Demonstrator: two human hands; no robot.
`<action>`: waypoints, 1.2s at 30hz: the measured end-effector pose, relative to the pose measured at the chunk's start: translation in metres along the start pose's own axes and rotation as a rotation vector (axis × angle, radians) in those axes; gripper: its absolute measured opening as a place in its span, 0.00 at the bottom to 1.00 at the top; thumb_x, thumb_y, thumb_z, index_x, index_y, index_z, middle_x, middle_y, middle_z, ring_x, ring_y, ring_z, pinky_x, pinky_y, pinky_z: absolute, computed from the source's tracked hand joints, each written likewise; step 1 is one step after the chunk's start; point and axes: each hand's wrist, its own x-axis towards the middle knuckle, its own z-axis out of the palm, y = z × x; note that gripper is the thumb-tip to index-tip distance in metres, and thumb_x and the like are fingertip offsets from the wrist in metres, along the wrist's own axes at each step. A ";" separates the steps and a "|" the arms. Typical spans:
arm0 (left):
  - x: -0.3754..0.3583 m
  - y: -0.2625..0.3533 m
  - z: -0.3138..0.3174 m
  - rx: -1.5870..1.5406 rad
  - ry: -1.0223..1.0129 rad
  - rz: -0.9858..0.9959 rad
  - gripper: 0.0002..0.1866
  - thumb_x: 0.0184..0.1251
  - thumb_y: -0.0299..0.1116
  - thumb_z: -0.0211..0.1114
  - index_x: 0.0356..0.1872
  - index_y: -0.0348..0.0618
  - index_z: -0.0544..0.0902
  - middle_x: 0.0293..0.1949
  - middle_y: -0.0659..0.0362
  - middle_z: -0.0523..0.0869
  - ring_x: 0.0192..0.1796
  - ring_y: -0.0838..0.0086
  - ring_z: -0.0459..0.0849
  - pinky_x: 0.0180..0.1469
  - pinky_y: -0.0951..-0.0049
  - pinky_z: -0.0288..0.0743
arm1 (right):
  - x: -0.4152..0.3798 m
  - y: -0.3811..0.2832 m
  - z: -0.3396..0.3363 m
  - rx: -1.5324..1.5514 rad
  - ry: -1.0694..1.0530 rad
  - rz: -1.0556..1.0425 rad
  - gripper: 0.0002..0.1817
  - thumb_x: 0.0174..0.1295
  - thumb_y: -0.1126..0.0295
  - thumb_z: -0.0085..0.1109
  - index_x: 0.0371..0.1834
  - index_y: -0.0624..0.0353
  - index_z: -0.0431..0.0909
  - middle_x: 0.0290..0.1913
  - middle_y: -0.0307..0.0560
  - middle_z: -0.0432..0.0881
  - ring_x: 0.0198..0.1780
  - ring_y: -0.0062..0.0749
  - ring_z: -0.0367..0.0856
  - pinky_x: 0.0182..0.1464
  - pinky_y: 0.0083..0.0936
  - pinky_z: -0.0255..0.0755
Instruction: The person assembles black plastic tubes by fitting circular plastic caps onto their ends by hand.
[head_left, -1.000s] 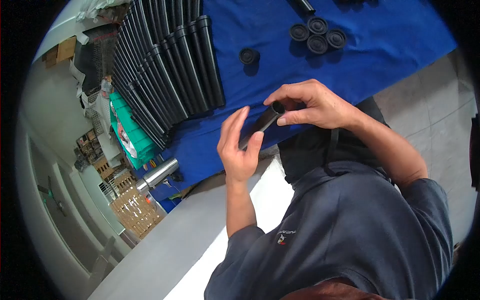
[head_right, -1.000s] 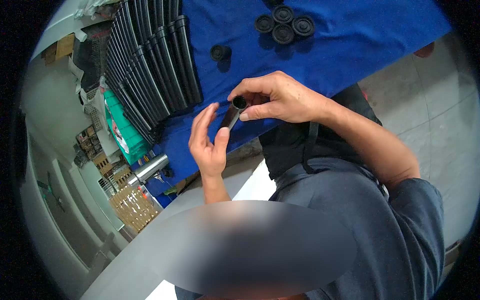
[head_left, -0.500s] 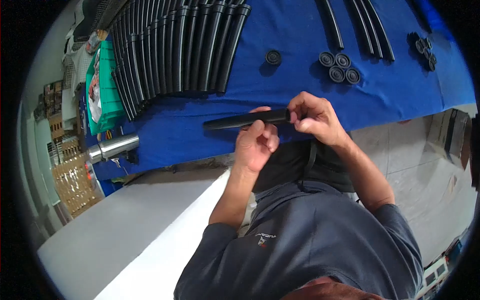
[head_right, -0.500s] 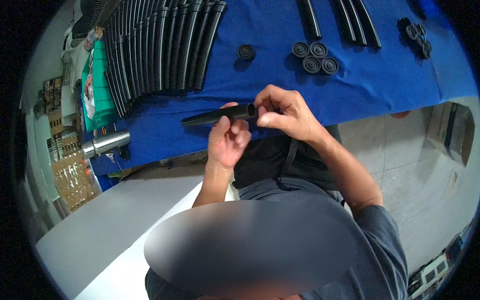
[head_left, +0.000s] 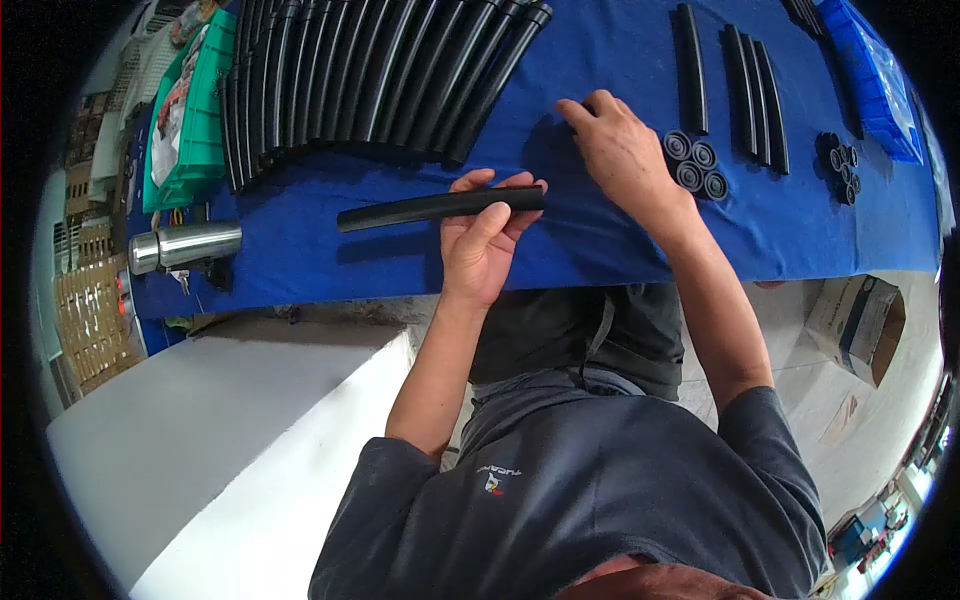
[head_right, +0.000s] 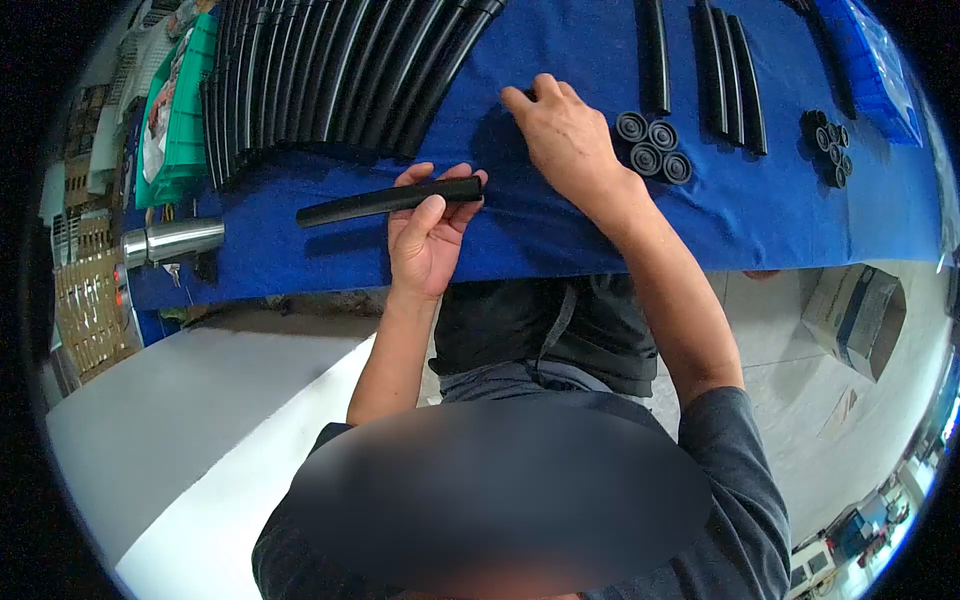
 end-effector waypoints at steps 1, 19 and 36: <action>-0.001 0.000 0.001 0.003 0.015 -0.006 0.17 0.73 0.21 0.65 0.60 0.45 0.78 0.63 0.40 0.85 0.67 0.44 0.83 0.67 0.52 0.84 | -0.001 0.001 -0.003 0.105 0.020 0.000 0.23 0.62 0.76 0.65 0.62 0.55 0.78 0.50 0.56 0.81 0.54 0.53 0.85 0.48 0.44 0.84; 0.000 -0.003 0.007 0.174 -0.008 -0.053 0.18 0.70 0.26 0.72 0.58 0.42 0.81 0.59 0.38 0.86 0.62 0.51 0.87 0.66 0.48 0.84 | -0.083 -0.026 -0.006 1.183 -0.072 0.271 0.22 0.68 0.75 0.70 0.64 0.65 0.77 0.48 0.44 0.81 0.45 0.21 0.81 0.48 0.23 0.79; -0.005 -0.004 0.018 0.259 0.081 -0.055 0.15 0.69 0.21 0.71 0.55 0.37 0.82 0.52 0.44 0.89 0.58 0.57 0.90 0.58 0.56 0.91 | -0.085 -0.022 -0.015 1.008 -0.059 0.152 0.20 0.67 0.69 0.70 0.60 0.64 0.80 0.45 0.50 0.82 0.44 0.40 0.84 0.45 0.33 0.78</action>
